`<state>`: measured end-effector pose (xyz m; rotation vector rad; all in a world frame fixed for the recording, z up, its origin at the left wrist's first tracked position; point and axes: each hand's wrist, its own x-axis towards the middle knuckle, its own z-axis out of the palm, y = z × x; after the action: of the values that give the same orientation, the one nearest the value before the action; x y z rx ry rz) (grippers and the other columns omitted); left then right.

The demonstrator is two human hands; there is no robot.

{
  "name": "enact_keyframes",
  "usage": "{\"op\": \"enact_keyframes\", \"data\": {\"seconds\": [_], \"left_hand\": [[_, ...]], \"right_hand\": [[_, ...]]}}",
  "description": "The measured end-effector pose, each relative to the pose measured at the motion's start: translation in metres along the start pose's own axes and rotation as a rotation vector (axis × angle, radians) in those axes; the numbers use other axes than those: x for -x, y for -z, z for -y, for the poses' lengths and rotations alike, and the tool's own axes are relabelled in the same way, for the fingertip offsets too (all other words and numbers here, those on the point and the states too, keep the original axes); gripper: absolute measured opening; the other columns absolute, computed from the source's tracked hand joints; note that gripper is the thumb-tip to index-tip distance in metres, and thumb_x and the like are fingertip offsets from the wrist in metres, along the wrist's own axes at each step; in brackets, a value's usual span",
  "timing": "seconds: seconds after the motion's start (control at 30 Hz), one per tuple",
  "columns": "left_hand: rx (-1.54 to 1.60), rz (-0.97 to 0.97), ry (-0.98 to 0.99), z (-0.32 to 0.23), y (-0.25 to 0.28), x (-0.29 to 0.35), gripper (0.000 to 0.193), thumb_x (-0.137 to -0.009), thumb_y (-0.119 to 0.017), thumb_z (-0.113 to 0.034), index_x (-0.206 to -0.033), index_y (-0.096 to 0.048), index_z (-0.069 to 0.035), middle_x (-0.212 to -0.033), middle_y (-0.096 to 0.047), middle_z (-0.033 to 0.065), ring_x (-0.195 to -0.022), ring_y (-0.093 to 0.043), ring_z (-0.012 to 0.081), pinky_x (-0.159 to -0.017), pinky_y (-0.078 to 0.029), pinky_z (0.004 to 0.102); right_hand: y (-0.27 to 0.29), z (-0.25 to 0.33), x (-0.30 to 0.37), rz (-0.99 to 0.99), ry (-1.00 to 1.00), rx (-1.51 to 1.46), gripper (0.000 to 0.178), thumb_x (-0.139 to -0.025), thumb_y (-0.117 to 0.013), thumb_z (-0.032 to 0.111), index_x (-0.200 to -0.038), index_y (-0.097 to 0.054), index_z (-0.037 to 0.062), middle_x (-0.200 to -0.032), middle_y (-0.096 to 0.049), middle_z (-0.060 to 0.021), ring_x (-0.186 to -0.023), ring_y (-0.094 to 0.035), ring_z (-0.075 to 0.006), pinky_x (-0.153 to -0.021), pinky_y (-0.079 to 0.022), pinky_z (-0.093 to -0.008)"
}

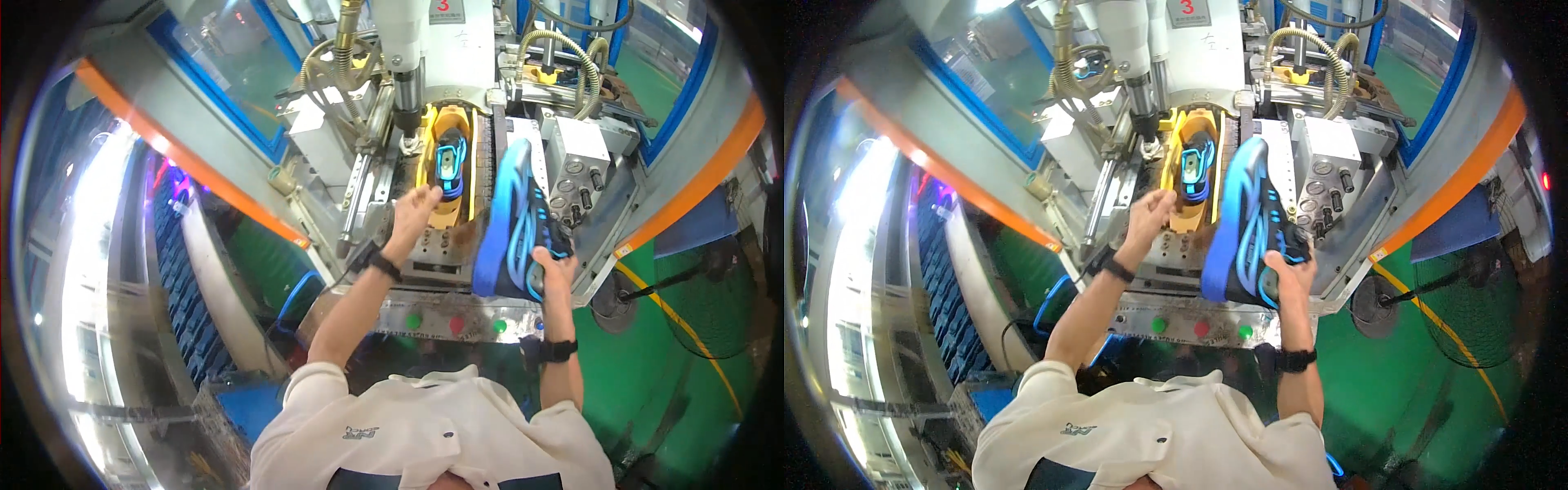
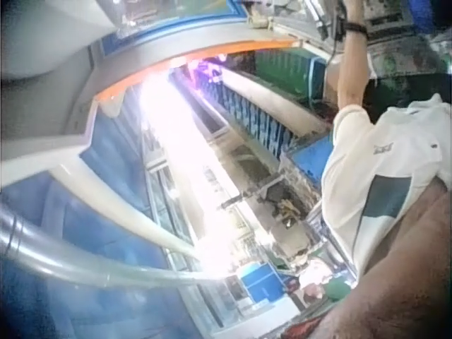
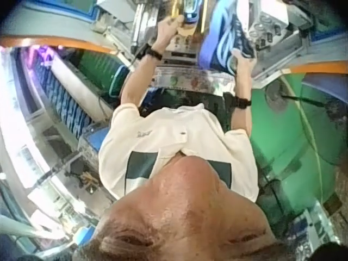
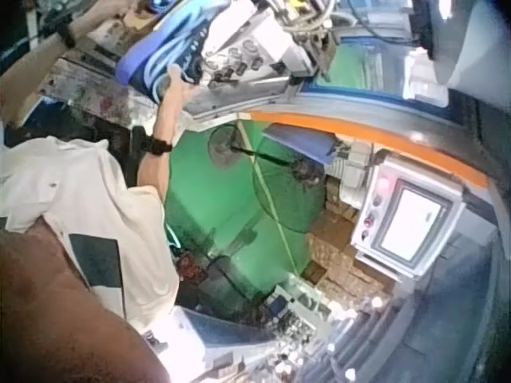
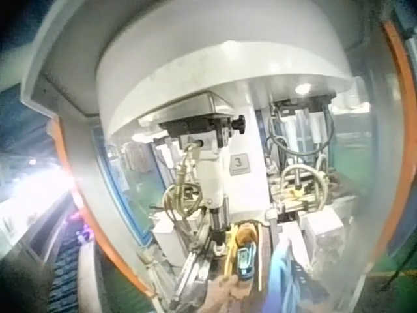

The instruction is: Operating an automated machinery station to press or attach soles to sneakers in a footwear factory.

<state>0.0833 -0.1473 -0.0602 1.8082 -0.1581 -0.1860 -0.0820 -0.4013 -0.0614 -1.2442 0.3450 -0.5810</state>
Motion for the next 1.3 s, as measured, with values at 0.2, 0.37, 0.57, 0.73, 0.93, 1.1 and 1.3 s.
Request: {"op": "enact_keyframes", "data": {"seconds": [0.2, 0.37, 0.57, 0.73, 0.93, 1.1, 1.3], "left_hand": [[-0.447, -0.381, -0.145, 0.061, -0.055, -0.139, 0.048, -0.071, -0.076, -0.032, -0.102, -0.057, 0.0, -0.093, -0.067, 0.0231, -0.09, -0.064, 0.0416, -0.08, -0.051, 0.0479], [-0.366, -0.452, -0.118, 0.053, -0.052, -0.148, 0.021, -0.071, -0.066, -0.015, -0.085, -0.061, 0.0, -0.08, -0.066, 0.0244, -0.075, -0.065, 0.0415, -0.069, -0.05, 0.0472], [0.812, -0.191, 0.411, 0.03, 0.01, -0.063, 0.007, -0.077, -0.072, -0.01, -0.076, -0.066, -0.004, -0.074, -0.065, 0.0001, -0.059, -0.059, 0.011, -0.046, -0.04, 0.0241], [0.756, -0.212, 0.522, -0.023, 0.088, 0.074, 0.025, -0.082, -0.068, -0.011, -0.104, -0.065, 0.0, -0.086, -0.066, 0.0012, -0.065, -0.058, 0.0066, -0.045, -0.037, 0.0199], [0.638, -0.449, 0.443, -0.018, 0.168, 0.189, 0.027, -0.083, -0.064, -0.012, -0.108, -0.063, 0.0, -0.088, -0.063, -0.0002, -0.066, -0.057, 0.0046, -0.044, -0.034, 0.0184], [0.597, -0.755, 0.232, -0.014, 0.193, 0.267, 0.023, -0.086, -0.064, -0.014, -0.104, -0.063, 0.0, -0.09, -0.066, 0.003, -0.081, -0.064, 0.0142, -0.07, -0.05, 0.0259], [0.633, -1.094, 0.261, 0.003, 0.167, 0.328, 0.023, -0.086, -0.067, -0.018, -0.101, -0.062, -0.003, -0.093, -0.065, 0.0046, -0.087, -0.064, 0.0171, -0.072, -0.051, 0.0314]], "right_hand": [[0.012, 0.05, -0.004, -0.211, 0.123, 0.302, 0.058, -0.065, -0.076, 0.003, -0.119, -0.056, -0.0009, -0.104, -0.06, -0.0031, -0.09, -0.058, -0.0135, -0.086, -0.046, -0.0268], [0.006, 0.057, -0.048, -0.299, 0.238, 0.521, 0.054, -0.065, -0.074, 0.003, -0.116, -0.056, -0.0024, -0.1, -0.06, -0.0035, -0.087, -0.058, -0.0134, -0.081, -0.048, -0.0265], [-0.092, 0.091, -0.167, -0.009, 0.237, 0.888, 0.046, -0.062, -0.077, 0.016, -0.102, -0.066, -0.0029, -0.087, -0.068, -0.0088, -0.078, -0.062, -0.0168, -0.075, -0.051, -0.029], [-0.193, 0.044, -0.218, 0.248, 0.013, 1.225, 0.049, -0.056, -0.08, 0.025, -0.096, -0.07, -0.003, -0.094, -0.07, -0.0204, -0.09, -0.068, -0.0295, -0.082, -0.053, -0.0358], [-0.254, -0.075, -0.219, 0.216, -0.074, 1.362, 0.065, -0.06, -0.081, 0.029, -0.111, -0.057, -0.003, -0.107, -0.066, -0.0249, -0.102, -0.065, -0.0379, -0.088, -0.053, -0.0425], [-0.258, -0.146, -0.203, 0.179, 0.164, 1.356, 0.057, -0.069, -0.075, 0.02, -0.107, -0.041, -0.0032, -0.089, -0.068, -0.0264, -0.085, -0.067, -0.0424, -0.074, -0.055, -0.0479], [-0.243, -0.127, -0.136, 0.23, 0.489, 1.141, 0.084, -0.076, -0.07, 0.016, -0.141, -0.022, -0.007, -0.094, -0.063, -0.0317, -0.084, -0.064, -0.0452, -0.073, -0.052, -0.0504]]}}
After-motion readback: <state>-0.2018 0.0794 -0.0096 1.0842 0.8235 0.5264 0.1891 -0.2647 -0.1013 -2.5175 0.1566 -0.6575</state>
